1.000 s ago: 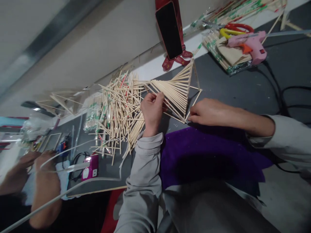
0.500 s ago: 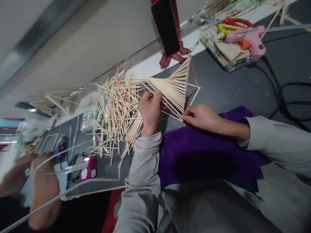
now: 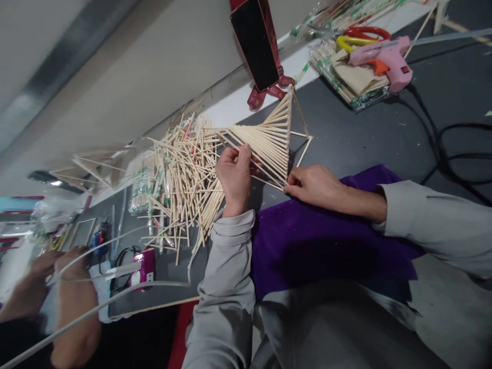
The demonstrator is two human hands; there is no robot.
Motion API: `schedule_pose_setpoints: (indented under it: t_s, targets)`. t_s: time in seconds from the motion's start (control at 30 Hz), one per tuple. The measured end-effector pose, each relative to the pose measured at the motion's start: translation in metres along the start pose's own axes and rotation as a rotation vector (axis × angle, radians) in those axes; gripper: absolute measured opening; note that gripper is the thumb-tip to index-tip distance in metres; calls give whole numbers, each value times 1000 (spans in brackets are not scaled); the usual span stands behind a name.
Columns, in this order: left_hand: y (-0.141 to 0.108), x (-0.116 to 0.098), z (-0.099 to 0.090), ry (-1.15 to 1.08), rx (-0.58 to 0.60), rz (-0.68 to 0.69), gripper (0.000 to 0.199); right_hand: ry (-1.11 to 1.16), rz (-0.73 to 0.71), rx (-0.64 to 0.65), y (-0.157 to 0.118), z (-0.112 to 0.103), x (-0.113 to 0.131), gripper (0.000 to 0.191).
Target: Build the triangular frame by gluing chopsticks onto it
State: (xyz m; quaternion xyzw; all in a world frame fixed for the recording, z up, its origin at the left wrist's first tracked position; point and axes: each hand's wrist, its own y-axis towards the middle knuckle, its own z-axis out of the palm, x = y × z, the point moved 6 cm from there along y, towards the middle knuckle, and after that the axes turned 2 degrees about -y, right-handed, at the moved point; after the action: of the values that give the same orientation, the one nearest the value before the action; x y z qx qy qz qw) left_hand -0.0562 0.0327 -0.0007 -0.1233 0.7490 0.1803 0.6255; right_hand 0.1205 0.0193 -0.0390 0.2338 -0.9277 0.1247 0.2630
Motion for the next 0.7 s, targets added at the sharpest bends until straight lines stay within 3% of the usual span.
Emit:
schedule_pose_setpoints:
  t_s: [0.7]
  targets:
    - [0,0,-1,25,-6,-17,26,151,0,-25,2,-1,-2,24]
